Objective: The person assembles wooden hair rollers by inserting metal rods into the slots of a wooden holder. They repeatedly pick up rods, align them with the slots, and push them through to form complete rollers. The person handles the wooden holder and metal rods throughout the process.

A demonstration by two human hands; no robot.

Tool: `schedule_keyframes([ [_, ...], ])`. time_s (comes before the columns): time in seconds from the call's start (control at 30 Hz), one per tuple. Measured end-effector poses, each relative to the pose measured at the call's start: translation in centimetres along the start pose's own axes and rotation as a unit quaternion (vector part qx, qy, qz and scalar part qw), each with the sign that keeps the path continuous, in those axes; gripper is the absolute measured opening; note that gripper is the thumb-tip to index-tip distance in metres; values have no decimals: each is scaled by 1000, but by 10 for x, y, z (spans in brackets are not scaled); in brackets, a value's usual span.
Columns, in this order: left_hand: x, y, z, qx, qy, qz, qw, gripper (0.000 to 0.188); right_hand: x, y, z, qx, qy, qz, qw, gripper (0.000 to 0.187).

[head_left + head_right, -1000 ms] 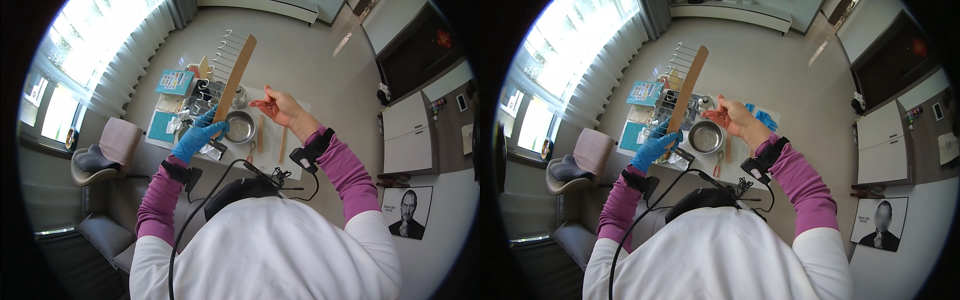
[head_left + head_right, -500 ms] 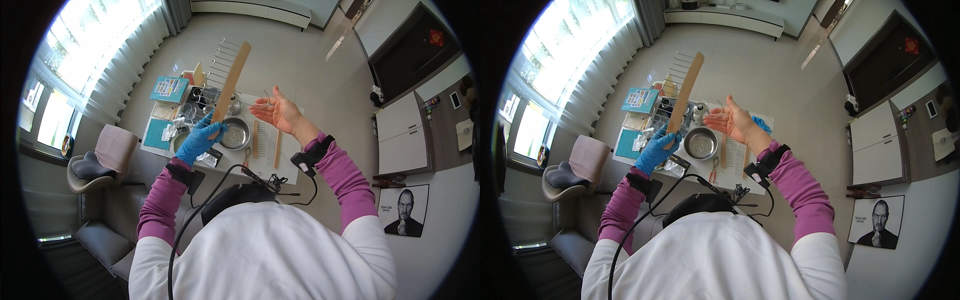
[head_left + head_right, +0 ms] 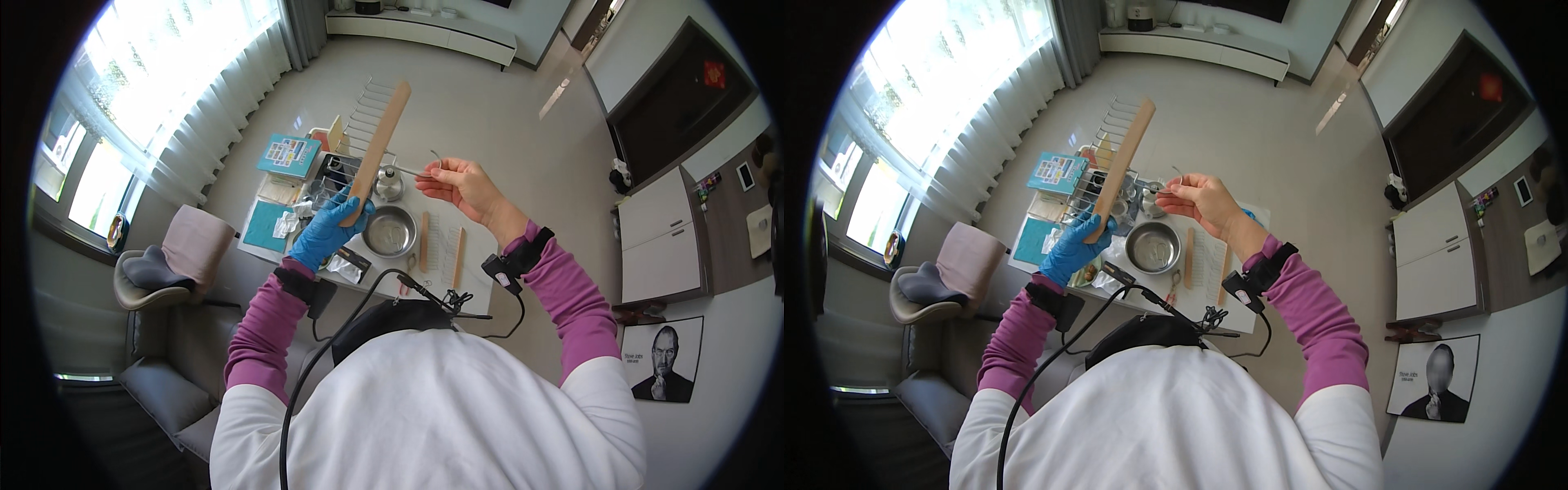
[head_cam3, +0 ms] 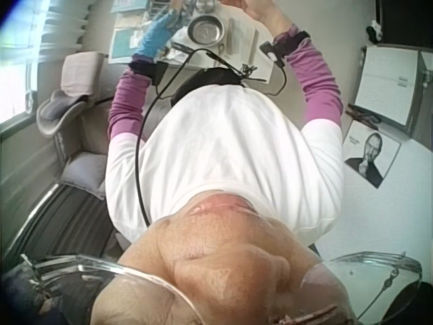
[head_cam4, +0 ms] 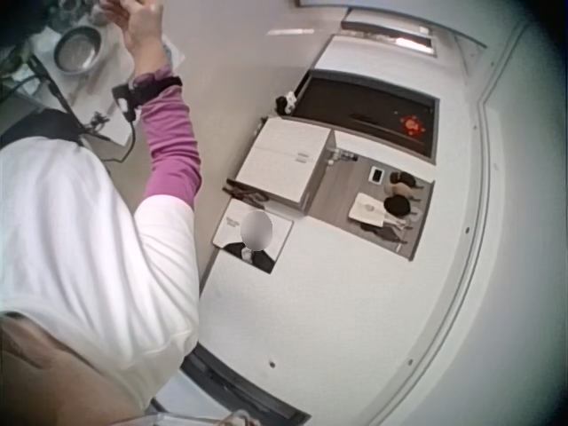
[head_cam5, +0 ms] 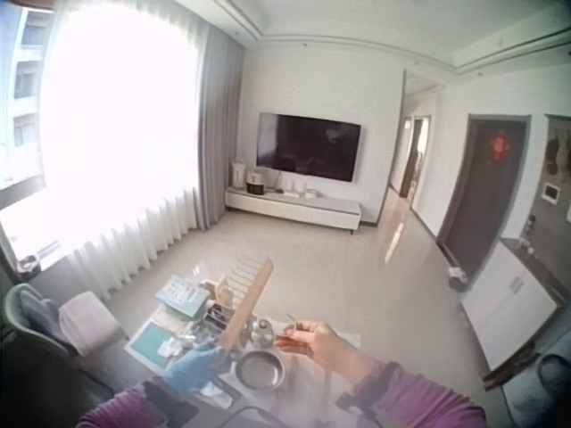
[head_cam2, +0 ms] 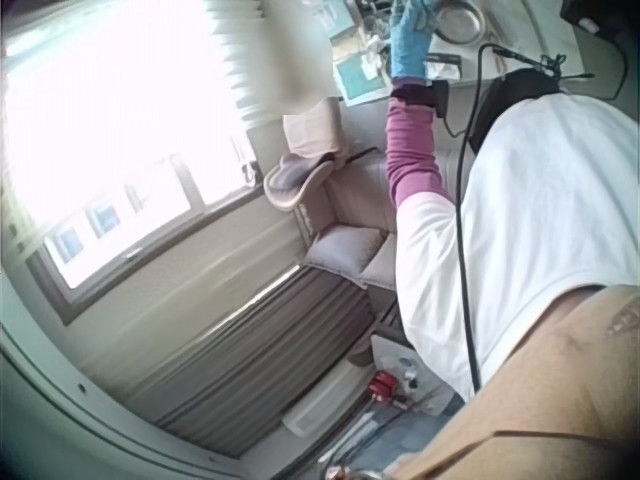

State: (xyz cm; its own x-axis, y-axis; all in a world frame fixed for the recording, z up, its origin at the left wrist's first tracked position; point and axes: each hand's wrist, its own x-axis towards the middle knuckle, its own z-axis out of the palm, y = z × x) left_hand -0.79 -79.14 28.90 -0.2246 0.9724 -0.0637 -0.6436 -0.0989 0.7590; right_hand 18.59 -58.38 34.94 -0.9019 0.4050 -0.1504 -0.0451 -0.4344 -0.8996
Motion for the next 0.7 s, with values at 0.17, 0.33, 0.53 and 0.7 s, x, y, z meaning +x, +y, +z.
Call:
schedule_keyframes([
  [0.17, -3, 3, -1, 19, 27, -3, 999, 38, -1, -2, 7, -24, 9, -27, 999, 15],
  [0.33, -9, -4, -13, 10, 34, -4, 999, 38, 3, -1, 18, -18, 7, -31, 999, 13],
  [0.53, -16, -5, -28, 43, 5, 11, 999, 43, 9, 4, 31, 33, 1, -28, 999, 12],
  [0.7, -21, -3, -37, 24, -79, 8, 997, 51, 9, 0, 37, 29, -7, -38, 999, 13],
])
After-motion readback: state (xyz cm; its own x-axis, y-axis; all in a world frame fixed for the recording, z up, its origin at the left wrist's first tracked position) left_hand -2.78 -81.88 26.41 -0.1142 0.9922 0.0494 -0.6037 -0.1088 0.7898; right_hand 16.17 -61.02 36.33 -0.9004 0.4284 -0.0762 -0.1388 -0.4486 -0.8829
